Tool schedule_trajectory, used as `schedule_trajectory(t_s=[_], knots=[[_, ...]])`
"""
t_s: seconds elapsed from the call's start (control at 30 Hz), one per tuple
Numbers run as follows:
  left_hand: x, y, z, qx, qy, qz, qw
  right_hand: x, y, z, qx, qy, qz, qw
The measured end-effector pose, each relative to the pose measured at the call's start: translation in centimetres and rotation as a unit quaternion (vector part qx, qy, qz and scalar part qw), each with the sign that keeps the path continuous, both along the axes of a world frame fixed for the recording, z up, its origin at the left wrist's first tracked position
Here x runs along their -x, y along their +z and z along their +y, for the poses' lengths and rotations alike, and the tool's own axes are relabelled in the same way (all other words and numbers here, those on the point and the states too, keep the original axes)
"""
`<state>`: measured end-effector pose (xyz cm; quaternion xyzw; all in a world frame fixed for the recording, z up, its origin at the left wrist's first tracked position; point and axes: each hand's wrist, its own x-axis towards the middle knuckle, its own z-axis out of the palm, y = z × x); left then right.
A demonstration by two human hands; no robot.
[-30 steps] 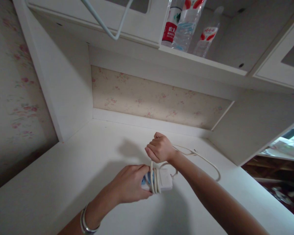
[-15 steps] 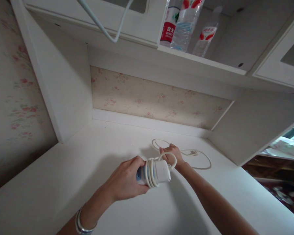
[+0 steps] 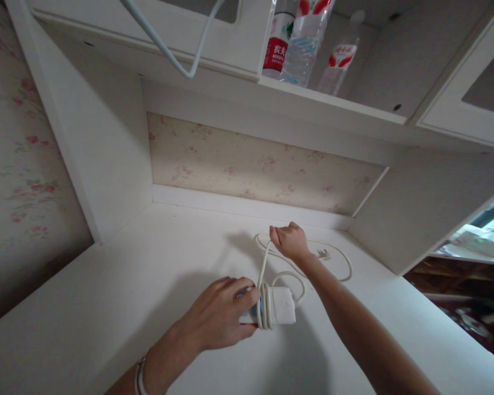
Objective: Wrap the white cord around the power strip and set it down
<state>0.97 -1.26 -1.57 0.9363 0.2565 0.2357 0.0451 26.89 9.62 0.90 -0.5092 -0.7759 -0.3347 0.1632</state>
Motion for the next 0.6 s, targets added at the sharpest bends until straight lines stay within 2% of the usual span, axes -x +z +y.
schedule_trajectory(t_s=[0.13, 0.3, 0.43, 0.6], knots=[[0.2, -0.2, 0.2, -0.051, 0.010, 0.003, 0.999, 0.6, 2.2, 0.5, -0.052, 0.005, 0.010, 0.999], [0.1, -0.3, 0.2, -0.104, -0.004, -0.033, 0.994, 1.7, 3.6, 0.7, -0.062, 0.021, 0.013, 0.998], [-0.1, -0.3, -0.1, -0.127, -0.014, -0.067, 0.990, 2.5, 2.7, 0.8, -0.039, 0.015, 0.012, 0.999], [0.0, 0.0, -0.3, -0.141, -0.006, -0.091, 0.986, 3.3, -0.1, 0.6, 0.036, -0.011, 0.012, 0.999]])
